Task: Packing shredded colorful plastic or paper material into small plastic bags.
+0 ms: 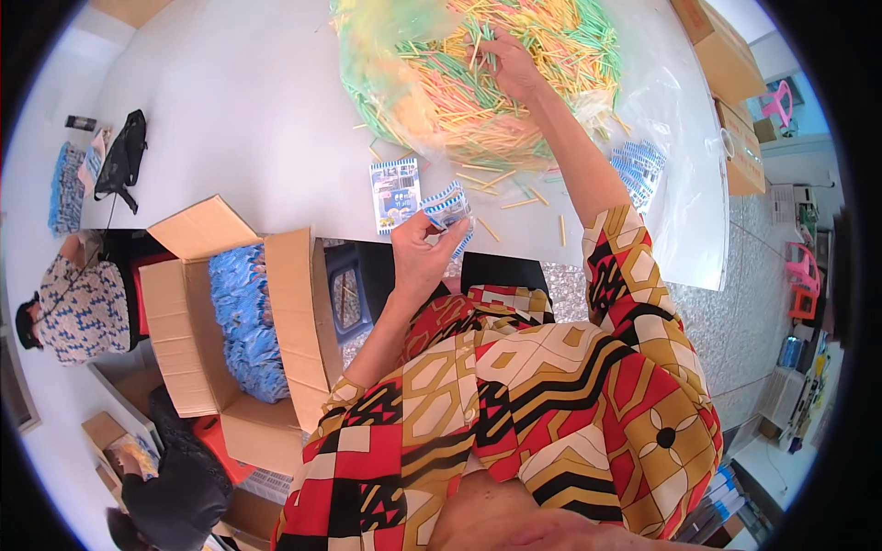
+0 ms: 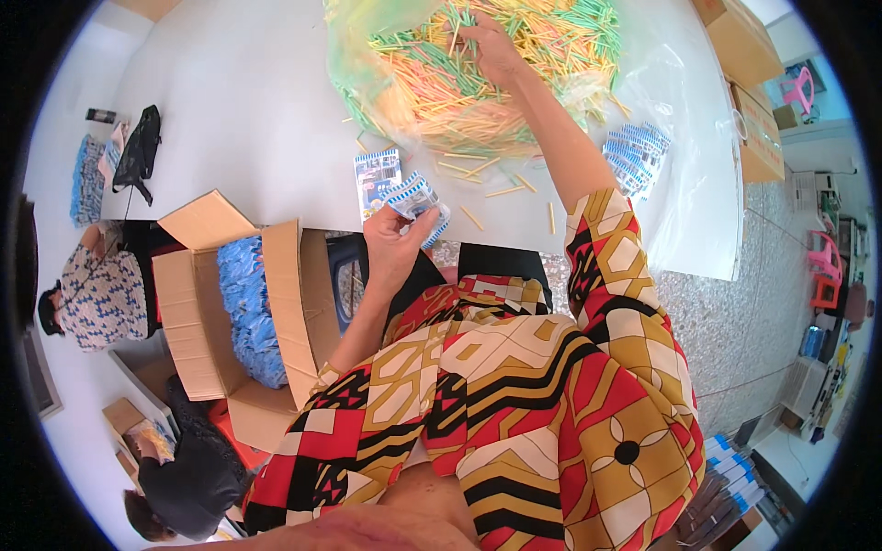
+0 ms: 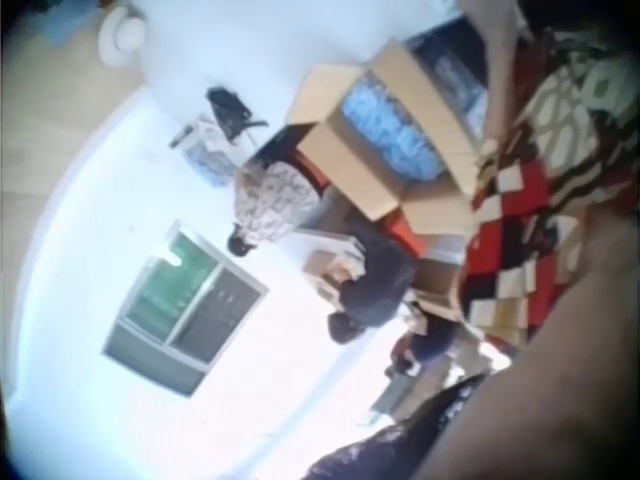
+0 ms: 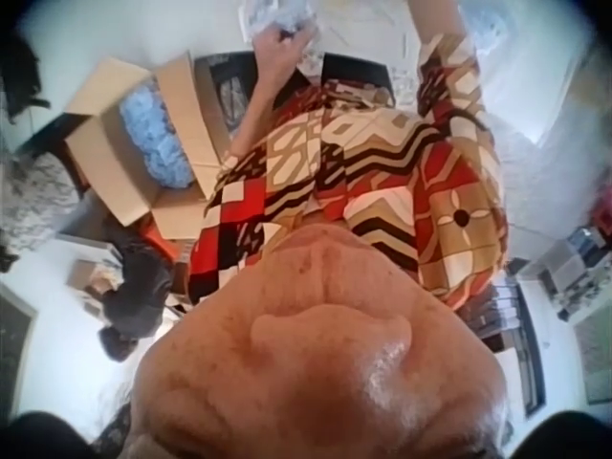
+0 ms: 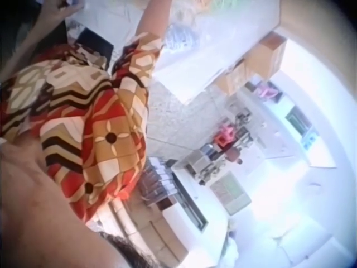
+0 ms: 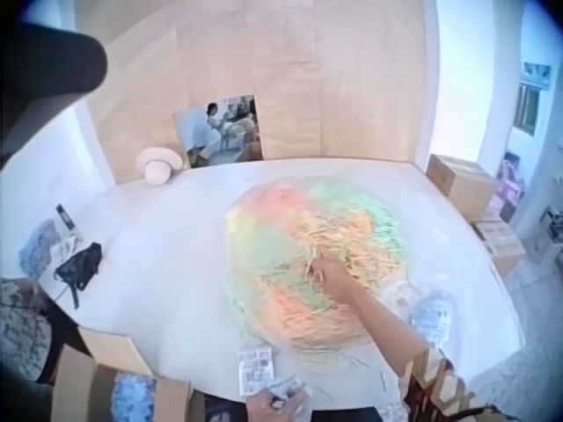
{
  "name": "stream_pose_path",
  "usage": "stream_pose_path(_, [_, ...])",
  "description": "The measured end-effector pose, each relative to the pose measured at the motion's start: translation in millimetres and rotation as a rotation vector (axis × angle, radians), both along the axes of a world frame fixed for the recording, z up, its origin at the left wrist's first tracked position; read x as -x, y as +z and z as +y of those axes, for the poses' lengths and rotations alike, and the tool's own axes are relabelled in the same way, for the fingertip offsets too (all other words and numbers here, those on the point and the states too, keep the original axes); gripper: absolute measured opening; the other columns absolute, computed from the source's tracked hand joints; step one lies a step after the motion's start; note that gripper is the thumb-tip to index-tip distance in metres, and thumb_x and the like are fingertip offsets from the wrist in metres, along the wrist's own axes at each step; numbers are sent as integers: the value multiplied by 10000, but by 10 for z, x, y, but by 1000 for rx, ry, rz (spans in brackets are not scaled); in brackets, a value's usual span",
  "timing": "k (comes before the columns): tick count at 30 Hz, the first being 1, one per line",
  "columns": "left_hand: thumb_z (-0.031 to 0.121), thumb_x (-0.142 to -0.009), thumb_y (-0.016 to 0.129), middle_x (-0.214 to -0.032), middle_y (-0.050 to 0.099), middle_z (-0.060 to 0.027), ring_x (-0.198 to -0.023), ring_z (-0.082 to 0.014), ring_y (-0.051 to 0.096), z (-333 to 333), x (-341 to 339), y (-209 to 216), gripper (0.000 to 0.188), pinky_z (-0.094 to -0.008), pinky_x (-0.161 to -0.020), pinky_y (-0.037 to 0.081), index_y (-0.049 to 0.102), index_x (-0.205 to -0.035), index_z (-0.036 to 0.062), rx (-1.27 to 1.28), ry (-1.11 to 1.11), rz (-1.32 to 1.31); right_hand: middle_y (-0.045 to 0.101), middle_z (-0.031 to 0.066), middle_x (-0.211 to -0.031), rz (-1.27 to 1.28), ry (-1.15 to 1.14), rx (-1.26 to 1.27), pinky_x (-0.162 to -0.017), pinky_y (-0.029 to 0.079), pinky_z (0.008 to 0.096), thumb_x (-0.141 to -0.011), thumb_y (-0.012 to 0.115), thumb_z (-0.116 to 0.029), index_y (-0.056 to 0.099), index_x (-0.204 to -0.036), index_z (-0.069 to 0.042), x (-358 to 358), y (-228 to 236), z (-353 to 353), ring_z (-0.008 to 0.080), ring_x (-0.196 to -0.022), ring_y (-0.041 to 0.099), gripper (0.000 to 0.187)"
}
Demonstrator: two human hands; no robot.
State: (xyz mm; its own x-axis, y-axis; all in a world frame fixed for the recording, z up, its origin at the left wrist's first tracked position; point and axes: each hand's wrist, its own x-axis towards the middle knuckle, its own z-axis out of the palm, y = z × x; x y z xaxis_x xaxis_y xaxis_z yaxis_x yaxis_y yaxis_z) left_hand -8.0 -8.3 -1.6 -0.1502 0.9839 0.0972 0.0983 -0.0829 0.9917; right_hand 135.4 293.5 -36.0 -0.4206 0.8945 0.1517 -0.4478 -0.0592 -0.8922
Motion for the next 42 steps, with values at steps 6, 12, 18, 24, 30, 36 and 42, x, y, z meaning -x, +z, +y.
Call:
stream_pose_path(6, [35,-805,664,-802,639,-4,-704,-47,561,2,-9,-26,118,-209,-637,462,640,-915,1,14,-16,57,587,85,-1005,265,142,141,-790,519,324,-822,532,18,492,-1089,-2,-77,62,-14,189,-867,609,271])
stream_pose_path(12, [36,-803,667,-820,635,1,-727,-47,559,-18,-7,-50,124,-214,-654,462,638,-919,3,5,-9,67,560,23,-812,161,78,81,-691,500,276,-852,578,-81,520,-1014,-21,79,140,-164,106,-676,550,183])
stream_pose_path(18, [84,-790,682,-770,664,-19,-665,-46,566,-85,-20,-44,166,-214,-620,466,664,-930,-3,-9,20,56,493,-20,-645,-241,-225,-90,-483,372,225,-879,594,-215,557,-896,-43,338,164,-356,54,-512,416,177])
stream_pose_path(24, [75,-792,677,-766,662,-24,-675,-55,571,-78,-54,-17,163,-223,-630,472,650,-917,-27,16,13,101,395,-52,-565,123,-370,67,-425,274,205,-931,507,-263,560,-899,-37,157,270,-437,43,-473,325,234])
stream_pose_path(30, [53,-791,676,-771,659,-25,-684,-48,568,-6,35,-66,144,-220,-632,471,648,-909,-24,-20,40,52,351,-37,-513,205,-148,183,-390,279,239,-956,454,-281,508,-853,-120,-249,331,-1112,72,-401,315,199])
stream_pose_path(36, [52,-785,682,-797,666,-28,-694,-57,582,15,-16,-121,164,-221,-645,477,653,-933,-11,-36,5,23,383,-45,-550,21,-159,153,-429,269,204,-936,496,-234,549,-858,-44,-491,-154,-1879,42,-454,302,213])
stream_pose_path(42, [40,-783,676,-800,667,-31,-700,-59,586,-32,-45,-135,167,-223,-646,479,652,-940,-13,14,-18,30,446,-45,-585,-164,-306,14,-459,312,198,-883,591,-160,536,-780,-53,-444,-449,-2130,34,-497,383,158])
